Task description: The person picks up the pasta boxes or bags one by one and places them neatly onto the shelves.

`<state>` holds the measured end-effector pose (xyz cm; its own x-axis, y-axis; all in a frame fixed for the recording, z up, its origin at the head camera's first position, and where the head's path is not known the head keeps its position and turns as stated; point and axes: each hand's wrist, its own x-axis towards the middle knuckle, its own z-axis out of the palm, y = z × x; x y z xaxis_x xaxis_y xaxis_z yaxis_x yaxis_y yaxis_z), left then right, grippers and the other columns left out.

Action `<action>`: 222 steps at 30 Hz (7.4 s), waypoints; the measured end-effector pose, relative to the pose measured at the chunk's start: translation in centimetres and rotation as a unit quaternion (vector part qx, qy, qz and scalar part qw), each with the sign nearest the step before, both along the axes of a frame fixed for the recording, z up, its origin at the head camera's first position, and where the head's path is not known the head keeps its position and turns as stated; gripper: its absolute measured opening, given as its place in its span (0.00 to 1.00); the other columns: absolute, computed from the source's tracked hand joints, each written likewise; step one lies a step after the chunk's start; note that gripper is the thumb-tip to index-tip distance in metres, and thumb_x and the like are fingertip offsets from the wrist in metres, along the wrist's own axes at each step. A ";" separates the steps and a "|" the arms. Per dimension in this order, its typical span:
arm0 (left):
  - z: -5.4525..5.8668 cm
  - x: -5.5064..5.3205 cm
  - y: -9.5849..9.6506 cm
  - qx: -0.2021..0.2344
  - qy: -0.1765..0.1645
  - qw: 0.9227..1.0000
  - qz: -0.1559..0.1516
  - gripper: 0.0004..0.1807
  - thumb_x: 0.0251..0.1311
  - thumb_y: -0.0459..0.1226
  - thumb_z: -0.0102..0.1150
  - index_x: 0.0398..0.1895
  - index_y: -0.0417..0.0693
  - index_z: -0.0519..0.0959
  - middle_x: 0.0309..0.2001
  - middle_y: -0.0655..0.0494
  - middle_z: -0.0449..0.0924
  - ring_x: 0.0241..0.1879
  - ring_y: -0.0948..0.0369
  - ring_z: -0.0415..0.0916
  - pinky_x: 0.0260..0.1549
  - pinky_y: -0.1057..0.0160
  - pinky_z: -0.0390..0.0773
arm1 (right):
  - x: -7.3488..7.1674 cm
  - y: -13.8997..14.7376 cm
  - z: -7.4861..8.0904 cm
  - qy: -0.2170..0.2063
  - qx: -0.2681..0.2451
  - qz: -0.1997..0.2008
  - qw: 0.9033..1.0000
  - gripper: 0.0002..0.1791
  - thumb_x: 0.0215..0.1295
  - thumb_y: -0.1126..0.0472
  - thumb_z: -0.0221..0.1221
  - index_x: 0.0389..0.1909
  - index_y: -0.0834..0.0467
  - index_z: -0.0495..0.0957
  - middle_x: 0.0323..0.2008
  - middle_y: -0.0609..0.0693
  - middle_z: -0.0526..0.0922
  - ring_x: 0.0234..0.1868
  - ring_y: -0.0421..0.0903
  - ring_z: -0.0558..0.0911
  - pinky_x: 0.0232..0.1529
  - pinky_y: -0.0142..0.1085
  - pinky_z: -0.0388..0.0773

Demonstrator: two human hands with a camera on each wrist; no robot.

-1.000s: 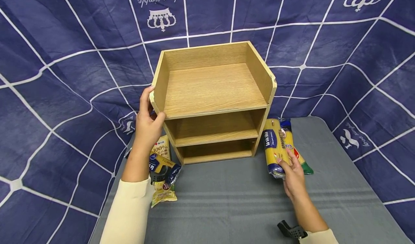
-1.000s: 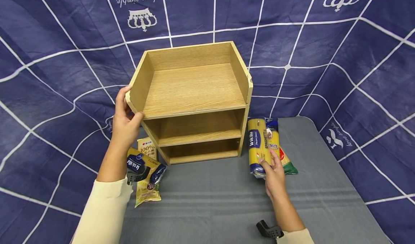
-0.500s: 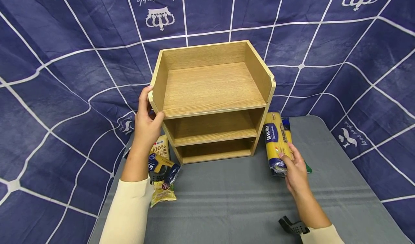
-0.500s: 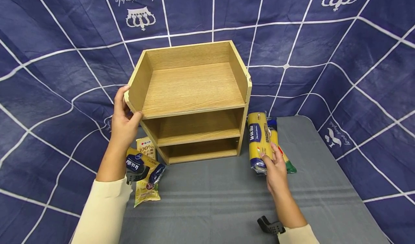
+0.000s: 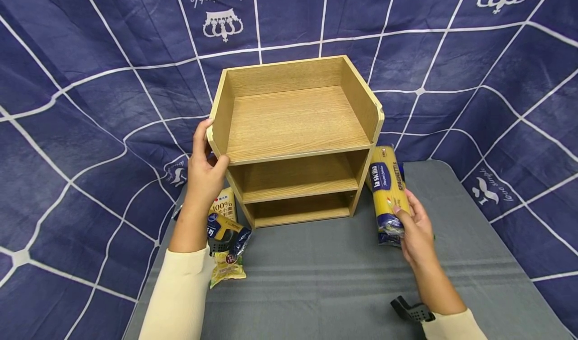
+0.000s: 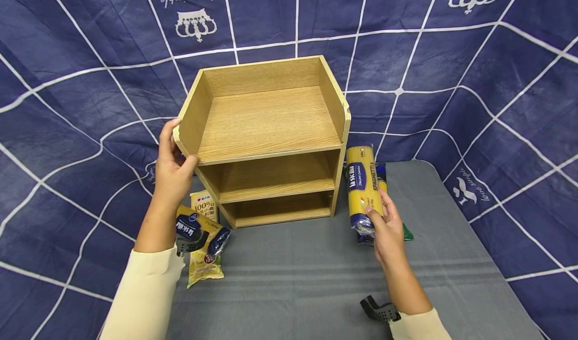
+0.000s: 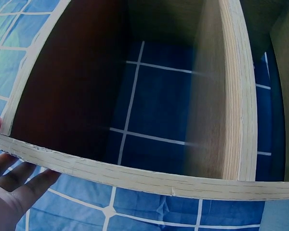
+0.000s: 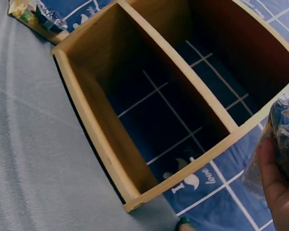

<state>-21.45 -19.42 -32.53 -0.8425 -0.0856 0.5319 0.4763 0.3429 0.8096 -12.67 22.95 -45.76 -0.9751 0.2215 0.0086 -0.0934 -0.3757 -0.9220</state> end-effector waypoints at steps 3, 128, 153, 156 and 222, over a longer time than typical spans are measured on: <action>0.0 0.0 -0.1 -0.001 -0.003 1.000 0.000 0.45 0.57 0.23 0.47 0.75 0.71 0.60 0.68 0.56 0.72 0.59 0.56 0.74 0.52 0.61 0.78 | -0.1 -0.1 0.5 0.009 -0.005 -0.002 1.000 0.35 0.74 0.68 0.51 0.78 0.60 0.51 0.60 0.45 0.72 0.47 0.36 0.82 0.41 0.27 0.83; 0.1 0.3 0.1 -0.014 -0.006 1.000 0.017 0.44 0.57 0.25 0.48 0.74 0.74 0.60 0.69 0.56 0.72 0.58 0.52 0.76 0.47 0.62 0.80 | -1.4 -3.2 15.5 0.222 -0.042 0.026 0.974 0.31 0.69 0.69 0.49 0.74 0.58 0.64 0.62 0.59 0.69 0.43 0.43 0.84 0.36 0.29 0.84; 0.1 0.5 0.1 -0.016 -0.015 0.999 0.024 0.44 0.58 0.26 0.48 0.75 0.75 0.59 0.68 0.54 0.73 0.58 0.52 0.77 0.50 0.56 0.80 | -1.2 -5.4 14.7 0.201 0.010 0.049 0.978 0.35 0.64 0.75 0.45 0.74 0.58 0.62 0.68 0.55 0.67 0.55 0.45 0.75 0.45 0.27 0.82; -0.1 0.4 0.0 -0.016 -0.014 1.000 0.022 0.44 0.58 0.25 0.48 0.75 0.75 0.59 0.69 0.53 0.72 0.59 0.51 0.76 0.52 0.48 0.79 | -1.1 -5.4 14.6 0.197 0.018 0.048 0.979 0.35 0.64 0.75 0.44 0.75 0.58 0.62 0.68 0.54 0.67 0.55 0.45 0.75 0.46 0.26 0.81; 0.0 0.5 0.1 -0.015 -0.007 1.000 0.026 0.44 0.58 0.26 0.50 0.74 0.74 0.61 0.69 0.58 0.73 0.60 0.54 0.76 0.47 0.61 0.81 | -1.0 -4.0 9.8 0.275 0.134 0.096 0.947 0.39 0.57 0.86 0.53 0.72 0.68 0.63 0.76 0.59 0.59 0.71 0.45 0.68 0.61 0.26 0.74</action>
<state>-20.94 -19.28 -32.52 -0.8450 -0.1141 0.5225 0.4450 0.3922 0.8051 -13.66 18.99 -35.99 -0.8289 -0.0405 0.5579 -0.5413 -0.1939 -0.8182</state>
